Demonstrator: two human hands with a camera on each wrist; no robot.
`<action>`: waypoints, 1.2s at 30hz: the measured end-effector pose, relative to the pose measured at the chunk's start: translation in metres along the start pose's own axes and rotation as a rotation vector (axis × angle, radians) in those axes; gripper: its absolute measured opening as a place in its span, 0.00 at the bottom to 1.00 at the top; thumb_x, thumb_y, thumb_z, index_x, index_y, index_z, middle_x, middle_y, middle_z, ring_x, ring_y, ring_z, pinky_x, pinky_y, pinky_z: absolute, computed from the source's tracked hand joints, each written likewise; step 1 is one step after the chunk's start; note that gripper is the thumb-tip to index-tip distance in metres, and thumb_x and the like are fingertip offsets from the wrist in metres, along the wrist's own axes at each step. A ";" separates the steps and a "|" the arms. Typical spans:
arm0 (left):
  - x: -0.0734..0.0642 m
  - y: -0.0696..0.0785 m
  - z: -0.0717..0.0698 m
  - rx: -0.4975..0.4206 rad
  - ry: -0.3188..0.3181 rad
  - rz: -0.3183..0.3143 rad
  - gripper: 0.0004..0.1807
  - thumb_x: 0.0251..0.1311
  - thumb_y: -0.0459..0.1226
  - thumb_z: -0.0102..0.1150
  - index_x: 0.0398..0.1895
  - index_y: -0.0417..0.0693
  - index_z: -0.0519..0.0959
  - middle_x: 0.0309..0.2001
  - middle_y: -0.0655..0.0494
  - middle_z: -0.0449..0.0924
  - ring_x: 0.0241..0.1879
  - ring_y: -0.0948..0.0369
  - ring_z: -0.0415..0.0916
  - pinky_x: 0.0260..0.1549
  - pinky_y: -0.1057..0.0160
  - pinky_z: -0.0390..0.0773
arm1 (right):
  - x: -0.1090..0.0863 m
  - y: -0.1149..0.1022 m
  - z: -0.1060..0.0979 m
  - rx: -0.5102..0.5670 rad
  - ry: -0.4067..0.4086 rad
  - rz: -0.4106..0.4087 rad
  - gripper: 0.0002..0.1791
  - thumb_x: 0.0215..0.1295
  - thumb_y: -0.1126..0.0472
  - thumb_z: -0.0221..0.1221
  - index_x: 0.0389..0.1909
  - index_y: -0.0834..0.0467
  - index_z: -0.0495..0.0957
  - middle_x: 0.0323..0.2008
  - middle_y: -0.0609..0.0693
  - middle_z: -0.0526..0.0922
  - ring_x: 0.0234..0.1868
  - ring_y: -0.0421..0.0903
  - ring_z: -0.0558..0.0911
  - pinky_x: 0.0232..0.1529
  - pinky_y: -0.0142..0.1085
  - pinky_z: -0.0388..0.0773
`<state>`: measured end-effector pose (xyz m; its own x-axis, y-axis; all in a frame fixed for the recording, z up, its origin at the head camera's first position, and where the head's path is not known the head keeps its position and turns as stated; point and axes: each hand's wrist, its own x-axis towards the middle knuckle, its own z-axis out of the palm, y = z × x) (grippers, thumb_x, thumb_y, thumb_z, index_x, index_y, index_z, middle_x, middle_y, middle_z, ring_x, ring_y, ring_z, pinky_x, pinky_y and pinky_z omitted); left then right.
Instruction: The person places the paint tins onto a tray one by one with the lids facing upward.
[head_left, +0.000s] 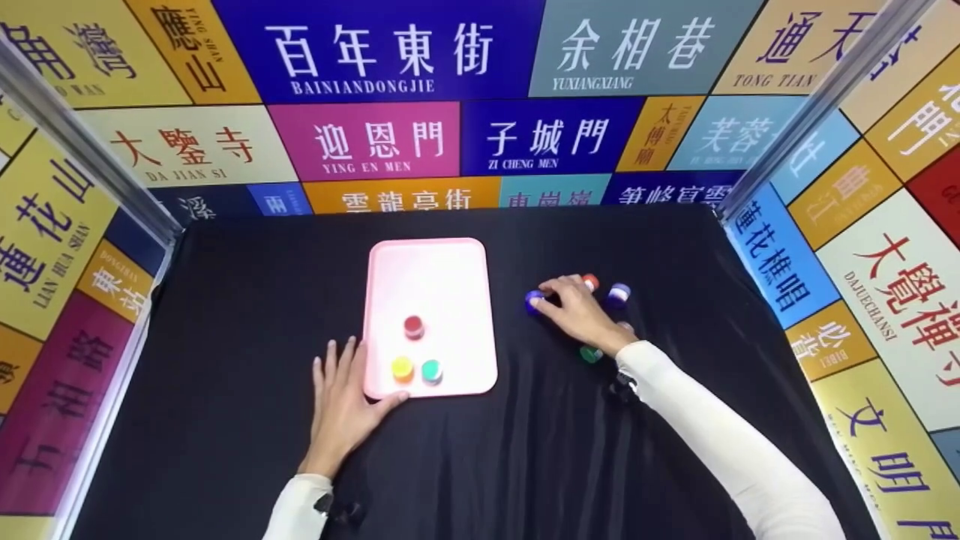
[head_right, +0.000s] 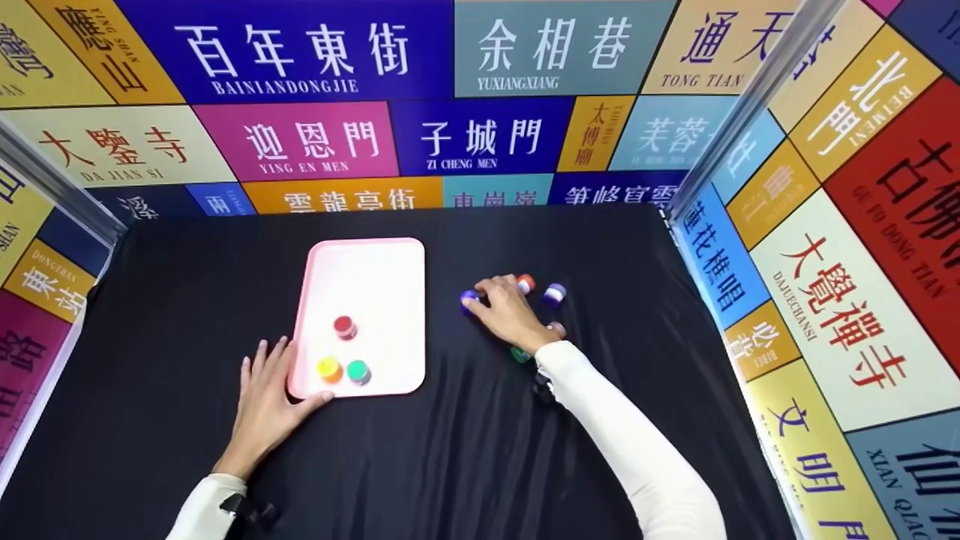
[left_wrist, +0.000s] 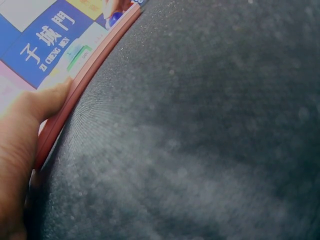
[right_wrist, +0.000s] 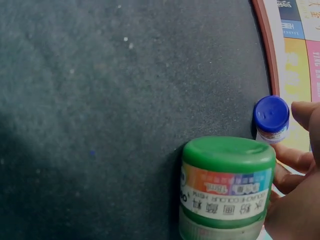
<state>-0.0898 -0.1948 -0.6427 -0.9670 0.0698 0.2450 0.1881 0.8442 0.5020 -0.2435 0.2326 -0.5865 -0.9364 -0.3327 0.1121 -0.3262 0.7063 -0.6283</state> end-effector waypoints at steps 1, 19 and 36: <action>0.000 0.000 0.000 -0.001 0.002 0.000 0.66 0.54 0.70 0.76 0.87 0.42 0.61 0.84 0.34 0.61 0.87 0.33 0.45 0.84 0.31 0.36 | 0.000 0.000 0.001 -0.016 -0.004 -0.008 0.23 0.79 0.51 0.66 0.58 0.67 0.86 0.53 0.62 0.88 0.59 0.60 0.79 0.66 0.53 0.75; 0.000 -0.001 0.001 -0.008 0.028 0.007 0.65 0.53 0.69 0.77 0.85 0.40 0.64 0.83 0.33 0.63 0.86 0.32 0.47 0.83 0.30 0.39 | -0.014 -0.003 0.002 -0.004 -0.045 -0.065 0.21 0.72 0.56 0.73 0.56 0.67 0.85 0.47 0.59 0.86 0.59 0.59 0.78 0.66 0.54 0.75; 0.001 -0.001 0.001 -0.004 0.033 0.014 0.65 0.53 0.70 0.76 0.85 0.39 0.65 0.83 0.32 0.63 0.86 0.32 0.47 0.83 0.30 0.39 | -0.010 -0.010 0.006 0.065 0.056 -0.127 0.16 0.66 0.59 0.77 0.50 0.62 0.87 0.48 0.55 0.86 0.57 0.54 0.78 0.64 0.48 0.76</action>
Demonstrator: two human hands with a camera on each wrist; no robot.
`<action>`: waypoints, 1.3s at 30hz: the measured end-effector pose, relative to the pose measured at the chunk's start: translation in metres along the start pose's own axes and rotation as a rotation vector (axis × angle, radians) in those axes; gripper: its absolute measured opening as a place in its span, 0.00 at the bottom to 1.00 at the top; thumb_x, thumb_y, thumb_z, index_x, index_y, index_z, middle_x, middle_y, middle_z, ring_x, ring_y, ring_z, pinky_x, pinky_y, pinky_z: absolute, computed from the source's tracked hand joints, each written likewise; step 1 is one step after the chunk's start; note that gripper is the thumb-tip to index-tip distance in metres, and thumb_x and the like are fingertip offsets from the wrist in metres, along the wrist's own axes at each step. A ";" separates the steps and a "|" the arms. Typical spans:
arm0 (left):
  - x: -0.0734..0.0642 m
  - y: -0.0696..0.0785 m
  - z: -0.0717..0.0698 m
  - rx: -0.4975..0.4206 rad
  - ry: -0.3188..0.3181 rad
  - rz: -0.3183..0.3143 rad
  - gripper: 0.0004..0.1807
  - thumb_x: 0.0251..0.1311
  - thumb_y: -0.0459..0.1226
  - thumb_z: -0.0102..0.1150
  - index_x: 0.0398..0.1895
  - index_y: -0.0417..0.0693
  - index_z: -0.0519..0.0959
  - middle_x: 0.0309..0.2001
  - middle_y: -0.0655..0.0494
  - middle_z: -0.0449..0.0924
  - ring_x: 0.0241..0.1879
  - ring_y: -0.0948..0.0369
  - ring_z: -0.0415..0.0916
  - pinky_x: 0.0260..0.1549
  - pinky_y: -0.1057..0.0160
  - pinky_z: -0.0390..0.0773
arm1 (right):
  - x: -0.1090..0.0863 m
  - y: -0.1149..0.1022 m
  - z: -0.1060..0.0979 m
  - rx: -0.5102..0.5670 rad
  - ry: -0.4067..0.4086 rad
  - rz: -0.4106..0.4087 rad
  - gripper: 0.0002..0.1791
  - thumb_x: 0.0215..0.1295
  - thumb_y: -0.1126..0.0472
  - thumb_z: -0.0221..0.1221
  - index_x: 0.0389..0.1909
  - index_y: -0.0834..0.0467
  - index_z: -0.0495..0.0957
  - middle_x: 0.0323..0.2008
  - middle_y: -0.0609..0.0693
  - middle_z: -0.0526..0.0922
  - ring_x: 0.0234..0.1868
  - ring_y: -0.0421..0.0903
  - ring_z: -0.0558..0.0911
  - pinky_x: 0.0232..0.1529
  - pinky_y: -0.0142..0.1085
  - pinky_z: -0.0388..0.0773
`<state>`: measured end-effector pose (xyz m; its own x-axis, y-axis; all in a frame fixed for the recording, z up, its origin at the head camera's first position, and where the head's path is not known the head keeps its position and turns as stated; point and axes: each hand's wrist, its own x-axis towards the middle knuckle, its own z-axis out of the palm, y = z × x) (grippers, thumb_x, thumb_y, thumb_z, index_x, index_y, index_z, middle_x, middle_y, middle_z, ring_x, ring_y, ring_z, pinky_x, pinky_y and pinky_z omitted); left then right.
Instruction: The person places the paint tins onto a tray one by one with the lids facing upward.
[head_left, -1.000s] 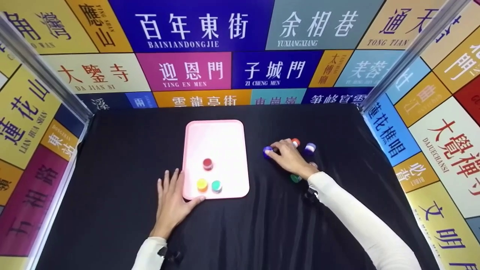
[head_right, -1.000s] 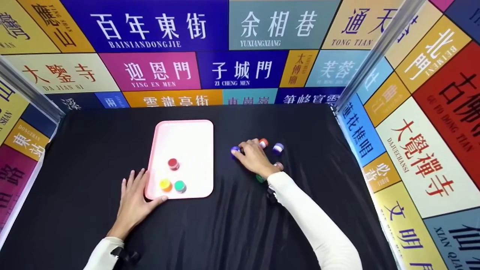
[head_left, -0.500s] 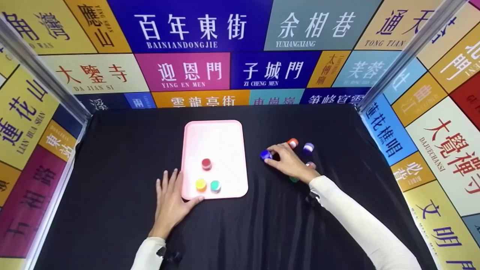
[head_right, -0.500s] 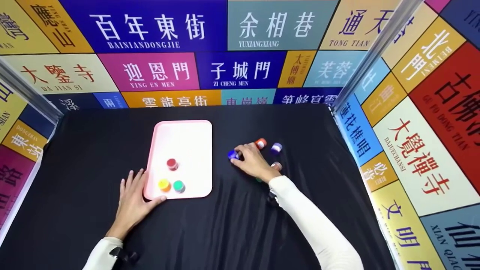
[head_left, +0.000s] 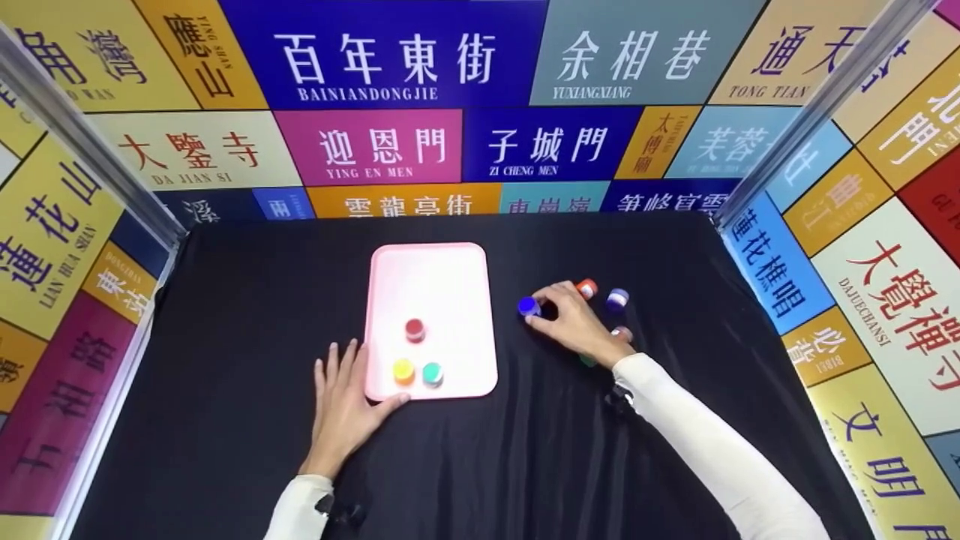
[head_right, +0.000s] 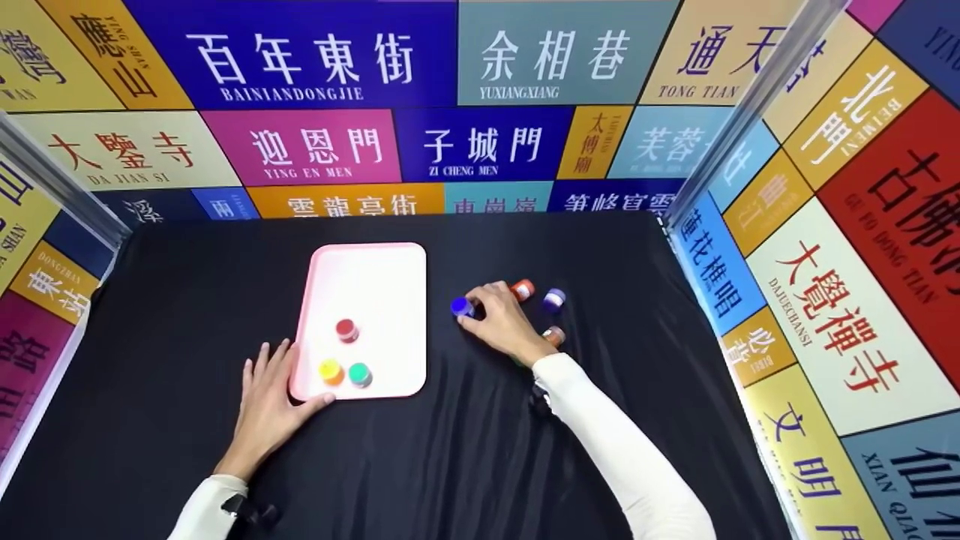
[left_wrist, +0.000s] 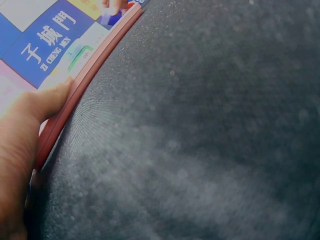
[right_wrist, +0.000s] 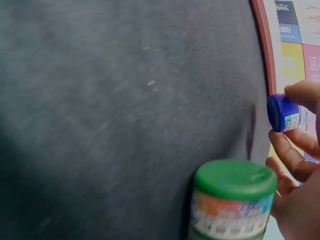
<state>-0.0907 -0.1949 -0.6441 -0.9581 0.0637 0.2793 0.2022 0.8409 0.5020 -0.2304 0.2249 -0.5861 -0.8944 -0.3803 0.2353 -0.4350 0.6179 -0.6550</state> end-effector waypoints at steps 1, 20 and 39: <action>0.000 0.000 0.000 0.001 0.001 0.000 0.65 0.53 0.70 0.76 0.85 0.39 0.65 0.83 0.32 0.63 0.86 0.32 0.47 0.83 0.30 0.39 | 0.002 -0.001 0.001 0.007 0.013 -0.006 0.16 0.65 0.59 0.77 0.50 0.62 0.87 0.48 0.55 0.86 0.57 0.54 0.79 0.63 0.48 0.76; -0.001 0.001 0.001 -0.018 0.010 -0.006 0.66 0.53 0.71 0.75 0.86 0.41 0.64 0.83 0.33 0.63 0.86 0.32 0.47 0.83 0.30 0.38 | 0.036 -0.020 0.053 0.059 0.067 -0.076 0.17 0.64 0.59 0.78 0.50 0.61 0.88 0.48 0.55 0.89 0.57 0.55 0.80 0.63 0.48 0.77; 0.000 -0.001 0.001 0.003 0.001 -0.001 0.65 0.54 0.71 0.75 0.86 0.41 0.64 0.83 0.33 0.63 0.86 0.32 0.47 0.83 0.29 0.39 | 0.078 -0.046 0.092 0.137 -0.018 -0.136 0.16 0.65 0.63 0.77 0.52 0.62 0.88 0.48 0.56 0.86 0.56 0.53 0.80 0.58 0.42 0.79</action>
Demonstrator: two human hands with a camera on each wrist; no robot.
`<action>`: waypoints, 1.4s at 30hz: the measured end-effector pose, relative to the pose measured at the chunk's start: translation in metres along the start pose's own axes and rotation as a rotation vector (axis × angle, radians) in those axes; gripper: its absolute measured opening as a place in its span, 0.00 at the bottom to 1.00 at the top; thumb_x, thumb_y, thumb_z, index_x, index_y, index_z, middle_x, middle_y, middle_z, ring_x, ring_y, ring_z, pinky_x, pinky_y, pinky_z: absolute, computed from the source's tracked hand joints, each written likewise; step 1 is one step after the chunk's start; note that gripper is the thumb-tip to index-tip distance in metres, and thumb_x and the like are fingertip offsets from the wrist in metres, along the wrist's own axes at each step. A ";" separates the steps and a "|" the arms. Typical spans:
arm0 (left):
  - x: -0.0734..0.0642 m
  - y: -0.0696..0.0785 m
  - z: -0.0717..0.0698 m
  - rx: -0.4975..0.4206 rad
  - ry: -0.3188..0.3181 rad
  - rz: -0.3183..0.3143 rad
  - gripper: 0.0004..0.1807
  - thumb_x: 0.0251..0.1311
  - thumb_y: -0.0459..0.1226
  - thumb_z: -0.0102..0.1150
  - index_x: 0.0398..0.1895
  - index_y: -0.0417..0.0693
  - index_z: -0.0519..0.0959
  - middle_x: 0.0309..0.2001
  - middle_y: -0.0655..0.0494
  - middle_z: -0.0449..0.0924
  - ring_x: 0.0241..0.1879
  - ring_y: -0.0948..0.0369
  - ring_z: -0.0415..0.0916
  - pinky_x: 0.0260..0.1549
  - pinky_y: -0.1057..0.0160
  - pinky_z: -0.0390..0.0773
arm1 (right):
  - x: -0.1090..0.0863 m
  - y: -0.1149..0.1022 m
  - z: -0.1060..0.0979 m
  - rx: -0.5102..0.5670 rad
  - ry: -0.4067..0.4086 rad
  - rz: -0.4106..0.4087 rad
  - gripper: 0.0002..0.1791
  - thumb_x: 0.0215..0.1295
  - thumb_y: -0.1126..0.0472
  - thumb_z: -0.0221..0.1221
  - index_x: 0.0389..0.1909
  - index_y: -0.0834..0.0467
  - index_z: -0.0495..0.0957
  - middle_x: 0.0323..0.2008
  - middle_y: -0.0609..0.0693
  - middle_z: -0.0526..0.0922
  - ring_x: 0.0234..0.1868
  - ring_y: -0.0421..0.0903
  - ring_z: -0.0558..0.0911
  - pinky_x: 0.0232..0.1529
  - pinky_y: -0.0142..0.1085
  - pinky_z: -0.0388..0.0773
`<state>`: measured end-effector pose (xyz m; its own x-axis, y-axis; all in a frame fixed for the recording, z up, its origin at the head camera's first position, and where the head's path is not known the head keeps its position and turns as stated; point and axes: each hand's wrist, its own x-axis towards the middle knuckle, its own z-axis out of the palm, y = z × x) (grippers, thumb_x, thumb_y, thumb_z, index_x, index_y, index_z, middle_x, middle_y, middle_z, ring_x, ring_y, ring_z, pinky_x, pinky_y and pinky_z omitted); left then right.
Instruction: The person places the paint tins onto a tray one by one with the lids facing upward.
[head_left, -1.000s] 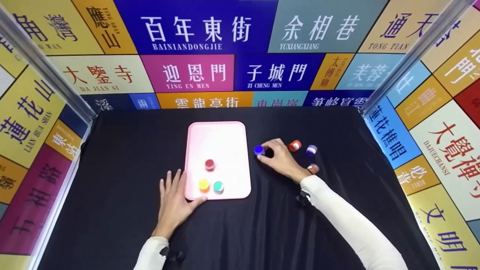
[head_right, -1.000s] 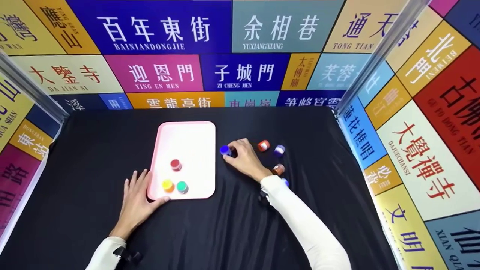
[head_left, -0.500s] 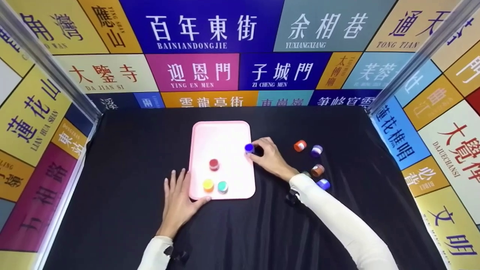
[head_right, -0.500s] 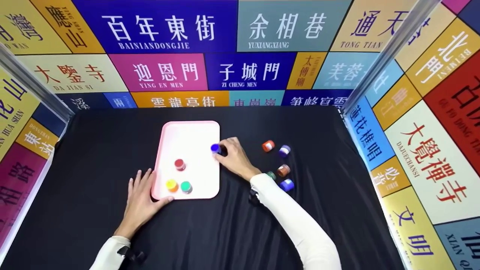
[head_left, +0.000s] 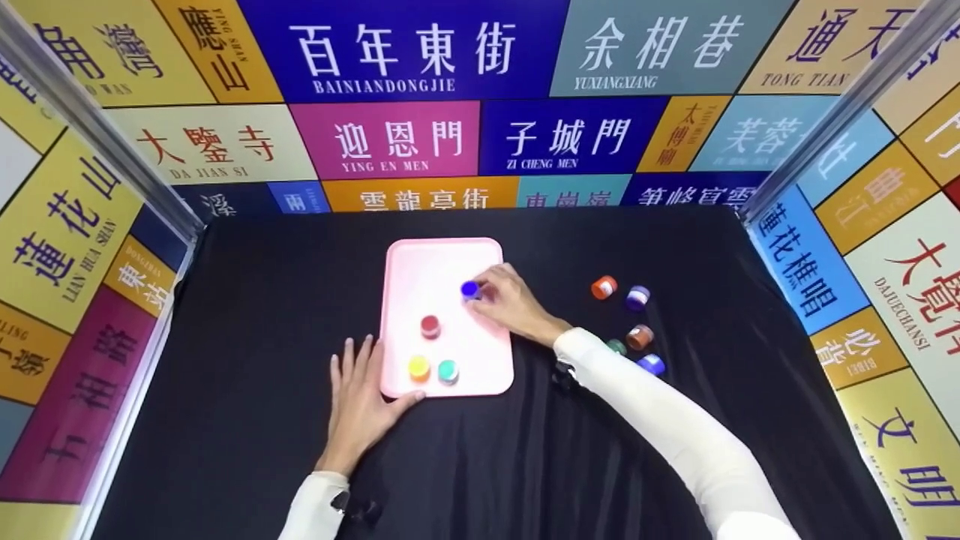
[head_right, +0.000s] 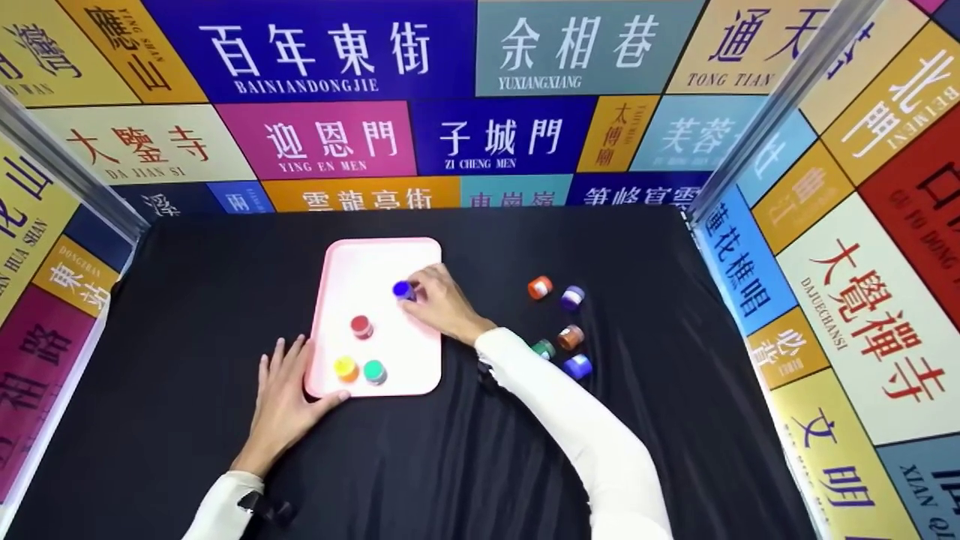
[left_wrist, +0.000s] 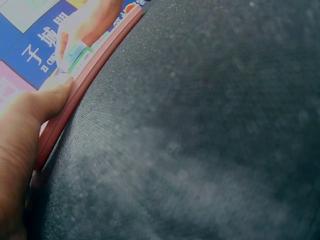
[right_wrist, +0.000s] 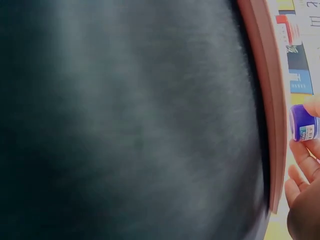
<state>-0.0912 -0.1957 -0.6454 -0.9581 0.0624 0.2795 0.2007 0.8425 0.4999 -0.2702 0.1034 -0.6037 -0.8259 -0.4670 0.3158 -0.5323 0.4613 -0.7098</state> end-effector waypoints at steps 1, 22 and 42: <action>0.000 0.000 0.000 0.002 -0.004 -0.004 0.66 0.54 0.71 0.75 0.86 0.41 0.64 0.83 0.33 0.63 0.86 0.32 0.47 0.83 0.29 0.39 | 0.003 -0.002 0.002 0.005 -0.011 -0.009 0.16 0.66 0.63 0.77 0.52 0.62 0.87 0.48 0.56 0.86 0.56 0.53 0.80 0.59 0.42 0.79; 0.000 0.002 -0.001 0.003 -0.003 -0.001 0.65 0.55 0.71 0.74 0.85 0.40 0.64 0.83 0.34 0.63 0.86 0.31 0.48 0.83 0.30 0.39 | 0.031 -0.014 0.047 0.020 -0.044 0.011 0.19 0.66 0.61 0.77 0.55 0.63 0.87 0.48 0.58 0.87 0.57 0.55 0.77 0.62 0.45 0.76; -0.001 0.001 -0.002 0.006 -0.012 -0.010 0.66 0.55 0.72 0.74 0.87 0.42 0.62 0.83 0.34 0.62 0.86 0.32 0.47 0.83 0.30 0.39 | 0.024 -0.021 0.026 0.026 -0.130 0.027 0.21 0.67 0.64 0.75 0.58 0.66 0.84 0.54 0.60 0.86 0.63 0.58 0.76 0.71 0.48 0.74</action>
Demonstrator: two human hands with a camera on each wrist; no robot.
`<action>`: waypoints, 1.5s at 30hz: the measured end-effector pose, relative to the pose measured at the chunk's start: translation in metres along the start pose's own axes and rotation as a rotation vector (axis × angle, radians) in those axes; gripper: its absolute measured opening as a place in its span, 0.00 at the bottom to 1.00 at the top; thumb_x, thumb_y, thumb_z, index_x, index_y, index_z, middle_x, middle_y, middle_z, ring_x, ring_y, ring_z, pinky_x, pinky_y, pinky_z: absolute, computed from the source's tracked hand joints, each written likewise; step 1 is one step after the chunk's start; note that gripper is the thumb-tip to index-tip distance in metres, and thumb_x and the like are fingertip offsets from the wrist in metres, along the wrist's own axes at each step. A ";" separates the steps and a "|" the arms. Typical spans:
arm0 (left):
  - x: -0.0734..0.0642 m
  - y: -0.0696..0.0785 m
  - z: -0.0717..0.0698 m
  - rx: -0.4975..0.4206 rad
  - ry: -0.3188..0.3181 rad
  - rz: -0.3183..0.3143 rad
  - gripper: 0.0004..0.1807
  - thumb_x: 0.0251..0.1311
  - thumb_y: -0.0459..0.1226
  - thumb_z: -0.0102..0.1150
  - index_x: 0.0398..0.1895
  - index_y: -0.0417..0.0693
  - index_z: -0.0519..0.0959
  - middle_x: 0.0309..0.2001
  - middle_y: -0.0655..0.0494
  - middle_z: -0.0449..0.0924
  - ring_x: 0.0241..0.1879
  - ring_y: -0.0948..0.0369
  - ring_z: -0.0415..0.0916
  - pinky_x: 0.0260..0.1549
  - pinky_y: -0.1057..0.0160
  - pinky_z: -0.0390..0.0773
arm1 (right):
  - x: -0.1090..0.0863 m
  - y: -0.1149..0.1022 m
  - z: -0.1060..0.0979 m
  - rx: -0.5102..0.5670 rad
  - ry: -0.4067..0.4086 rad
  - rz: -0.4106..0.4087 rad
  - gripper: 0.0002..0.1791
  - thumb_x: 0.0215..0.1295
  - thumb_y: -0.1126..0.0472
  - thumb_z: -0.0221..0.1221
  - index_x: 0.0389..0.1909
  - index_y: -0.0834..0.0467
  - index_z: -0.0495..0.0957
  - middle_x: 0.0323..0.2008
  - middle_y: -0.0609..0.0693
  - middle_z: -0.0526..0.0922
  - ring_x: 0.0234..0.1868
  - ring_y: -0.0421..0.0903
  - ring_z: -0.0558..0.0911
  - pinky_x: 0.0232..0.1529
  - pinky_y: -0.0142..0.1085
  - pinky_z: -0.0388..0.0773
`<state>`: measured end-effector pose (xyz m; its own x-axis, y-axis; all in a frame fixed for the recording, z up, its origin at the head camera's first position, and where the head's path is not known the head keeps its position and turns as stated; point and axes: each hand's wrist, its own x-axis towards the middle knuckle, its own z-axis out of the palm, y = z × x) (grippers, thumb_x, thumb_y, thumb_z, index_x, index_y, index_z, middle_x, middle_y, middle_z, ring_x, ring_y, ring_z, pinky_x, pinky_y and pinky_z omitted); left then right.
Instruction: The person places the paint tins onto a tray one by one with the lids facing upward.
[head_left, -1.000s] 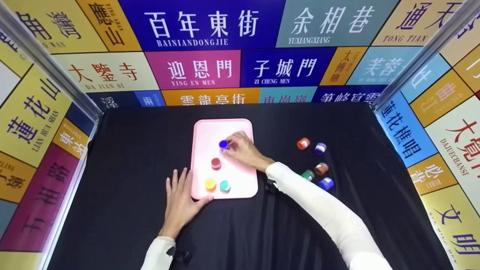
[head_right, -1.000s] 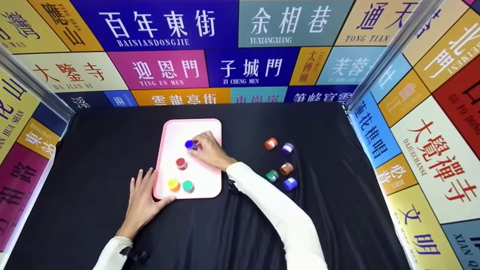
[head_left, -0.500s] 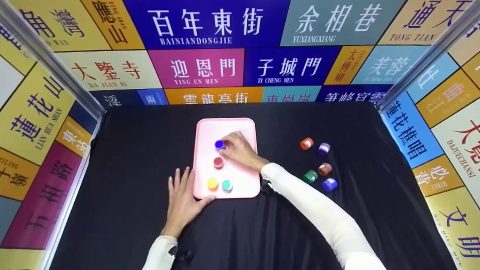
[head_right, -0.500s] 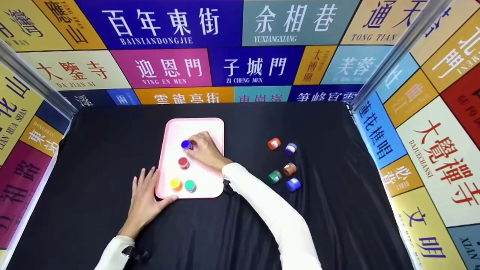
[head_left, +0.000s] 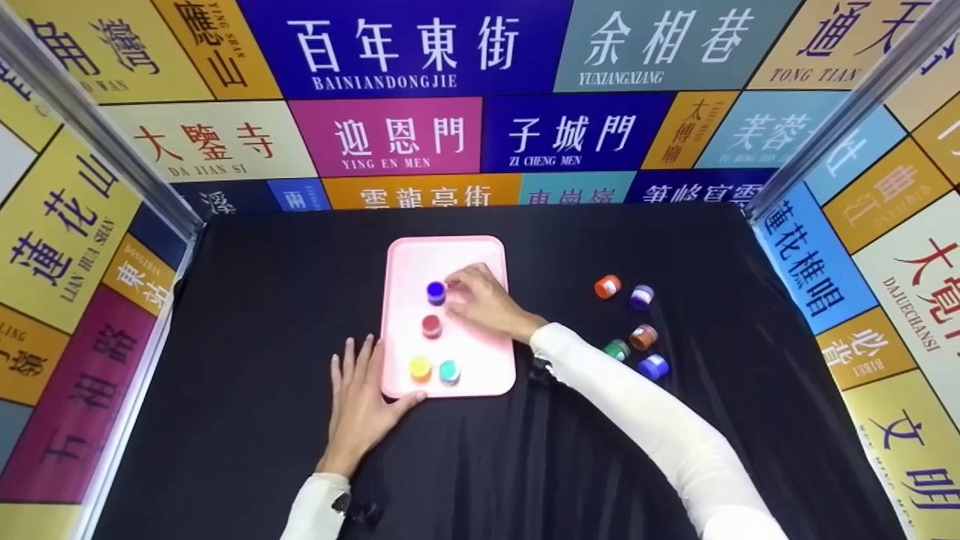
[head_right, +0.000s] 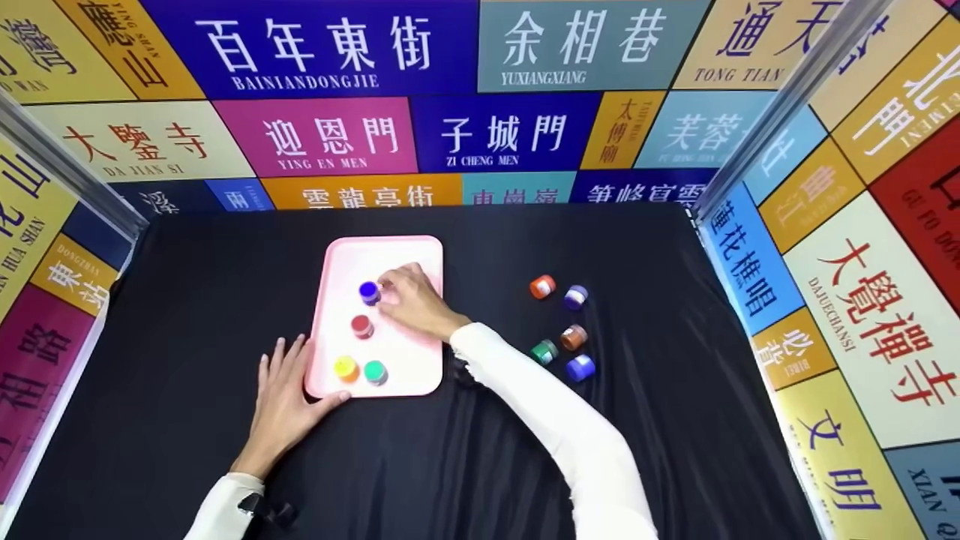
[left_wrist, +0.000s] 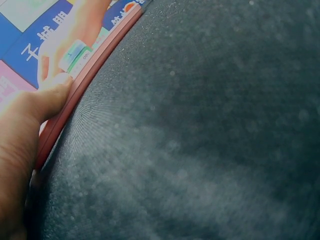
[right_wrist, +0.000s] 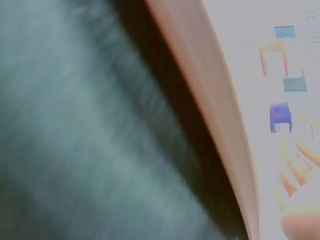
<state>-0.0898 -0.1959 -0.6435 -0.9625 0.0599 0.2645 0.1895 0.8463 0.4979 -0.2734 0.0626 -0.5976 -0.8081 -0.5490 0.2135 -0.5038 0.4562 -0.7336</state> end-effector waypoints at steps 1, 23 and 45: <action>0.000 0.000 0.000 -0.002 0.001 -0.001 0.66 0.55 0.71 0.74 0.87 0.42 0.62 0.83 0.35 0.63 0.86 0.32 0.47 0.83 0.30 0.39 | -0.002 0.000 -0.003 -0.008 -0.003 0.004 0.21 0.67 0.64 0.74 0.58 0.67 0.84 0.54 0.60 0.86 0.63 0.58 0.77 0.70 0.48 0.74; 0.003 -0.001 -0.005 0.001 -0.010 -0.007 0.66 0.55 0.71 0.74 0.87 0.42 0.61 0.85 0.35 0.60 0.87 0.34 0.44 0.84 0.30 0.37 | -0.035 0.019 -0.076 -0.061 0.087 0.043 0.18 0.68 0.64 0.75 0.55 0.67 0.86 0.52 0.58 0.89 0.62 0.58 0.77 0.70 0.50 0.73; 0.000 0.002 -0.001 -0.008 -0.020 -0.006 0.65 0.55 0.70 0.75 0.87 0.42 0.62 0.84 0.35 0.60 0.87 0.34 0.44 0.84 0.30 0.37 | -0.084 0.045 -0.137 -0.100 0.143 0.231 0.22 0.68 0.59 0.76 0.58 0.65 0.87 0.57 0.60 0.88 0.66 0.59 0.76 0.73 0.53 0.69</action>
<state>-0.0892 -0.1951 -0.6419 -0.9673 0.0656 0.2452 0.1854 0.8421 0.5064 -0.2702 0.2247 -0.5600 -0.9363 -0.3212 0.1419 -0.3229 0.6284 -0.7077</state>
